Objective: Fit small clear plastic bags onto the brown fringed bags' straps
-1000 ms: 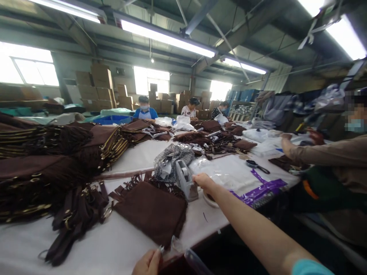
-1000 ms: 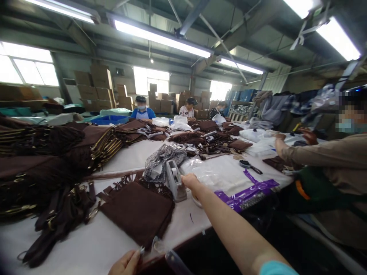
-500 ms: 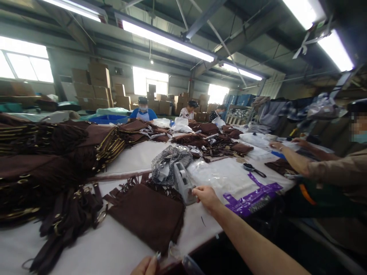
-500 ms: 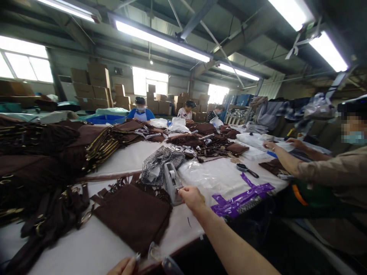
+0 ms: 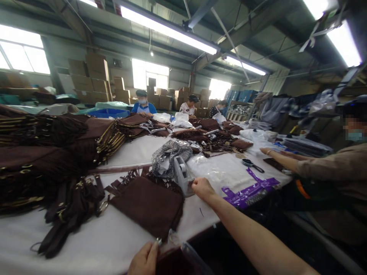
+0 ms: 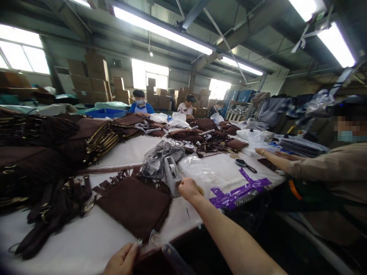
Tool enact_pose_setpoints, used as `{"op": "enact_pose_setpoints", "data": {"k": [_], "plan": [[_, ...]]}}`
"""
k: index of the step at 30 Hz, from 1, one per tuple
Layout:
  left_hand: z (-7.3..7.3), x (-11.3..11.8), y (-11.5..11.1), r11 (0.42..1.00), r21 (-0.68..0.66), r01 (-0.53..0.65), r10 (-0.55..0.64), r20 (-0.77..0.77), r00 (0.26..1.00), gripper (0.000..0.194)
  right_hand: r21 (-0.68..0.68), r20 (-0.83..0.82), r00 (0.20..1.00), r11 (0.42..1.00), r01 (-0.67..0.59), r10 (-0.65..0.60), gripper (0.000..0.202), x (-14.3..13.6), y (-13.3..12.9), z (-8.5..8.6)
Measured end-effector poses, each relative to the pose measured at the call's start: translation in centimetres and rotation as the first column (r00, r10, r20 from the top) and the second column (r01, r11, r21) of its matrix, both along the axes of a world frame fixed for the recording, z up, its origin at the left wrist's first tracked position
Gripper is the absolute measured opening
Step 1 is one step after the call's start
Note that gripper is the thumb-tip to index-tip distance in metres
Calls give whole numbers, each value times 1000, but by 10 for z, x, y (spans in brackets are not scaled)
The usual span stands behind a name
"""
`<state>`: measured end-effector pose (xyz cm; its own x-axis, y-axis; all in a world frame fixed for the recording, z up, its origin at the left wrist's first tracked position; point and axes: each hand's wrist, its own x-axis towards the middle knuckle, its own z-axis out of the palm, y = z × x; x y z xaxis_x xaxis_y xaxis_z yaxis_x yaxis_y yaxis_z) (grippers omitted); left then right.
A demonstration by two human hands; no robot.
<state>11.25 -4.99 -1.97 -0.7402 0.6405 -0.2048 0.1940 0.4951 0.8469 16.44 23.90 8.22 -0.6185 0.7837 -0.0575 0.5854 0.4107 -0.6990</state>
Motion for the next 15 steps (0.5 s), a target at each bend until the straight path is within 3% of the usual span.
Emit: {"op": "enact_pose_setpoints", "data": {"k": [4,6,9,11,15], "plan": [[18,16,-3,999,22,-29,31,-102,994,35,-28,29,992,992,-120,120,16,15,-31,1],[25,21,-5,1000,26,-8,13,-190,982,35,-162,6,969,956,-244,248,17,24,-61,0],[27,25,-11,999,-36,36,-47,-334,942,35,-473,-99,893,769,-430,439,21,34,-108,-4],[23,26,-15,994,-87,59,-91,-431,898,34,-560,-122,864,685,-467,489,20,36,-131,-10],[12,28,-25,987,-116,107,-155,-595,789,29,-495,17,883,771,-400,469,23,27,-153,-23]]}}
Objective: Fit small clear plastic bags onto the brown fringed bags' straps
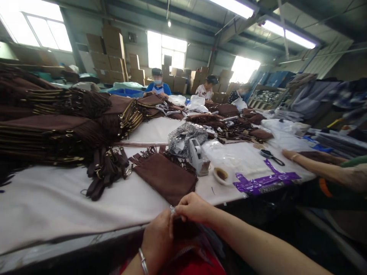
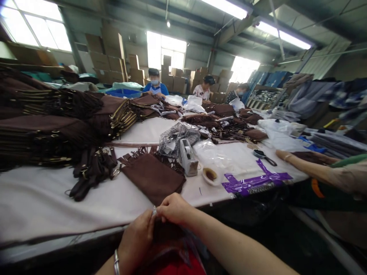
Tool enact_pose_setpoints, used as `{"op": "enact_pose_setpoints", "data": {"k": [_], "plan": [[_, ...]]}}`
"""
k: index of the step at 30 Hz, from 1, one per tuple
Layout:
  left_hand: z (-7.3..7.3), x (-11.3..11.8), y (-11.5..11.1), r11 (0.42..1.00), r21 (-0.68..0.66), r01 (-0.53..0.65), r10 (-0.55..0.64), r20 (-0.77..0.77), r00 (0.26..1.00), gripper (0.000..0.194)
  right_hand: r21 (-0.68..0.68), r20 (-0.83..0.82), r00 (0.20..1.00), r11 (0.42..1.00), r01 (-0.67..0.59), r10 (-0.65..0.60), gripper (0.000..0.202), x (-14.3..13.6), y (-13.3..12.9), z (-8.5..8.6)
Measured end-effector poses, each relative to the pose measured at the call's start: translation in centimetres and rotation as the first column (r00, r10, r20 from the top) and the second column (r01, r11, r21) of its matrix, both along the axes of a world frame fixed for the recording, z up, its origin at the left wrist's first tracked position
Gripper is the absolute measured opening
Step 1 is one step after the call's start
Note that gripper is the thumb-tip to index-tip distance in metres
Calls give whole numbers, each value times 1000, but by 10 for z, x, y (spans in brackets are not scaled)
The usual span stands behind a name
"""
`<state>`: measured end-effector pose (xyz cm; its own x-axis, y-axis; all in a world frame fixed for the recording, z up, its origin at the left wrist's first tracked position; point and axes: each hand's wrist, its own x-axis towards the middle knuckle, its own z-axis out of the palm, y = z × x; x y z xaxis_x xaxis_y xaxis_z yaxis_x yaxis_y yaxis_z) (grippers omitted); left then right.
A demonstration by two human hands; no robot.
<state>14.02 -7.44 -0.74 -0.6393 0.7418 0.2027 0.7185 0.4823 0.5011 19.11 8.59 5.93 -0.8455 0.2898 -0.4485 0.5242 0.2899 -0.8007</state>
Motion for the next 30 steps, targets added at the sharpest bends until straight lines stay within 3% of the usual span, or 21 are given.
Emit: {"op": "enact_pose_setpoints", "data": {"k": [5,11,16,19,22,26,30], "plan": [[-2,0,-6,999,-44,17,-19,-34,999,26,111,97,995,994,15,-25,25,-16,-9,3],[1,-1,-8,996,-76,48,-57,-124,991,18,111,193,981,994,-24,2,19,-22,-7,0],[8,0,-8,995,-10,97,-97,-195,976,60,-15,244,969,999,-34,37,19,-23,-1,-2],[10,-1,-8,994,-16,105,-106,-180,978,67,-52,260,965,998,-19,32,21,-23,-1,-4],[7,-2,-8,992,-78,99,-108,-124,986,60,-62,225,974,998,8,6,24,-21,0,-9],[4,-6,-8,987,-157,29,-38,-52,998,26,-90,169,986,996,18,-2,27,-11,1,-15],[8,-7,-6,989,-146,-1,15,94,995,31,-103,70,995,992,73,-66,21,-2,-5,-13]]}}
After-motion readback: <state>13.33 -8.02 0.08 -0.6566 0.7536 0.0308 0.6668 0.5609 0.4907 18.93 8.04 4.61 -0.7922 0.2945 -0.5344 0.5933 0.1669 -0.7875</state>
